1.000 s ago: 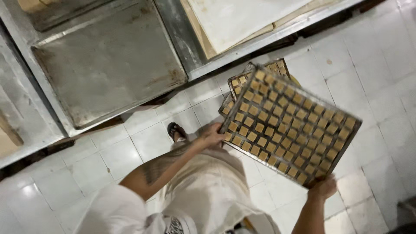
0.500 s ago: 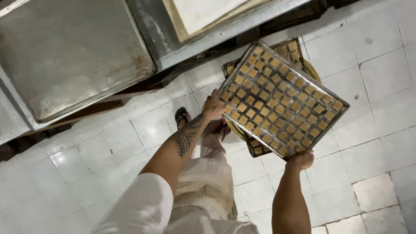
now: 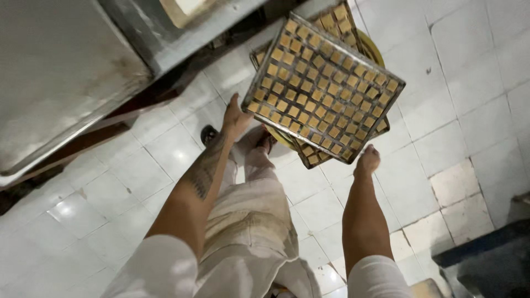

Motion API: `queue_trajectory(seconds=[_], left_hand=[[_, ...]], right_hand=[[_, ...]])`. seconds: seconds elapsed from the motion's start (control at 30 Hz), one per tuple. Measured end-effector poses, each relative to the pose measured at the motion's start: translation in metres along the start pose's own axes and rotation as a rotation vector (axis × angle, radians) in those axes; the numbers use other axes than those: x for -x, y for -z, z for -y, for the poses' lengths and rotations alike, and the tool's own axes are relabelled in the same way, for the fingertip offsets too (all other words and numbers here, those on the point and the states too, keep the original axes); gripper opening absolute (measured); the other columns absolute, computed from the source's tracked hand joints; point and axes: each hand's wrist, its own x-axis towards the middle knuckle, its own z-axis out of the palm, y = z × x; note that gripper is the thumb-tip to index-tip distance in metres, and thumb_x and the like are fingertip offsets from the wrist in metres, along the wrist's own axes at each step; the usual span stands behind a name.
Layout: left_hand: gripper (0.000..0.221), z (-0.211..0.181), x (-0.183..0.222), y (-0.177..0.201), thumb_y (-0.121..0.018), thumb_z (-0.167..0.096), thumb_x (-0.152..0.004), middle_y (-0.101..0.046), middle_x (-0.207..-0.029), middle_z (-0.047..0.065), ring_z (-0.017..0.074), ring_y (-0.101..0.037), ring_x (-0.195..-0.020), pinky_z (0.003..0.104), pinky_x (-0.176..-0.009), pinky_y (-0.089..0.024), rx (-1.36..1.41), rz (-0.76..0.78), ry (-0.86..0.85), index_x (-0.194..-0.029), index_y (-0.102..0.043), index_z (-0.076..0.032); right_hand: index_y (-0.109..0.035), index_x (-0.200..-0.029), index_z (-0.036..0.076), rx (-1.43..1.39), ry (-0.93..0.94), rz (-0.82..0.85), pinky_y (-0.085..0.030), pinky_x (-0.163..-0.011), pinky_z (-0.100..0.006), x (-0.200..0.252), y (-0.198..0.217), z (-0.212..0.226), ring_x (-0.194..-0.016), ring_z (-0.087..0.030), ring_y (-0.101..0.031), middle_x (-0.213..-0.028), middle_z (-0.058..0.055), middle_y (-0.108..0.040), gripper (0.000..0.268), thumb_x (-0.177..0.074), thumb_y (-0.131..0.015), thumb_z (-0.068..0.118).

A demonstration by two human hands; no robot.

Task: The person places small square pieces of dough onto a metal tray by hand, arranging them in rows.

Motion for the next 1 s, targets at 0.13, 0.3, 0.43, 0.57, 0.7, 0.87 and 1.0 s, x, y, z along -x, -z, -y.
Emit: queue_trajectory(seconds=[0.13,0.3,0.43,0.57,0.7,0.87,1.0], left_hand=[[0.091,0.045,0.084,0.051,-0.081,-0.025,-0.090,-0.039,-0.158,0.028,0.0392,-0.042,-0.145,0.043,-0.115,-0.037,-0.063,-0.079,-0.336,-0.158,-0.028,0.003],[0.058,0.108,0.189,0.161,-0.073,-0.022,-0.092,-0.063,-0.132,0.021,0.0301,-0.063,-0.119,0.038,-0.097,-0.054,-0.038,-0.002,-0.229,-0.140,-0.048,-0.003],[0.076,0.166,0.244,0.249,-0.072,-0.025,-0.090,-0.060,-0.136,0.021,0.0316,-0.066,-0.115,0.039,-0.096,-0.055,0.070,-0.123,0.123,-0.154,-0.037,-0.006],[0.067,0.195,0.241,0.327,-0.071,-0.024,-0.091,-0.069,-0.122,0.018,0.0274,-0.068,-0.108,0.039,-0.092,-0.057,0.195,-0.225,-0.005,-0.150,-0.044,-0.006],[0.056,0.202,0.235,0.391,-0.068,-0.021,-0.092,-0.074,-0.111,0.016,0.0255,-0.071,-0.100,0.037,-0.088,-0.058,0.315,-0.385,-0.170,-0.143,-0.051,-0.004],[0.048,0.166,0.226,0.461,-0.068,-0.018,-0.092,-0.075,-0.107,0.014,0.0236,-0.073,-0.096,0.034,-0.084,-0.058,0.369,-0.485,-0.300,-0.136,-0.057,-0.002],[0.044,0.135,0.230,0.493,-0.067,-0.017,-0.093,-0.075,-0.104,0.015,0.0241,-0.073,-0.093,0.034,-0.083,-0.058,0.488,-0.478,-0.389,-0.132,-0.059,0.000]], right_hand=[[-0.069,-0.119,0.001,0.112,0.049,-0.135,-0.054,-0.077,-0.038,0.035,0.008,0.026,-0.090,-0.021,-0.066,-0.107,-0.010,-0.073,0.034,-0.100,-0.061,0.028],[-0.065,-0.122,-0.002,0.018,0.329,-0.078,-0.053,-0.084,-0.041,0.113,-0.009,0.075,-0.097,-0.027,-0.066,-0.114,-0.014,-0.071,0.034,-0.100,-0.065,0.025],[-0.069,-0.114,-0.002,0.298,0.488,-0.013,-0.050,-0.084,-0.046,0.208,-0.059,0.096,-0.093,-0.032,-0.065,-0.104,-0.018,-0.071,0.025,-0.103,-0.064,0.020],[-0.071,-0.117,0.002,0.189,0.743,0.229,-0.051,-0.077,-0.044,0.312,-0.140,0.115,-0.089,-0.029,-0.065,-0.100,-0.016,-0.071,0.024,-0.101,-0.063,0.018],[-0.070,-0.115,0.002,0.050,1.082,0.439,-0.053,-0.075,-0.040,0.402,-0.226,0.145,-0.086,-0.025,-0.066,-0.100,-0.014,-0.071,0.025,-0.100,-0.066,0.022],[-0.069,-0.120,0.005,0.115,1.281,0.695,-0.056,-0.081,-0.037,0.474,-0.323,0.218,-0.090,-0.024,-0.071,-0.102,-0.013,-0.074,0.028,-0.099,-0.064,0.022],[-0.073,-0.120,0.012,0.481,1.455,0.745,-0.057,-0.082,-0.040,0.522,-0.411,0.291,-0.094,-0.028,-0.074,-0.108,-0.013,-0.076,0.028,-0.095,-0.065,0.023]])
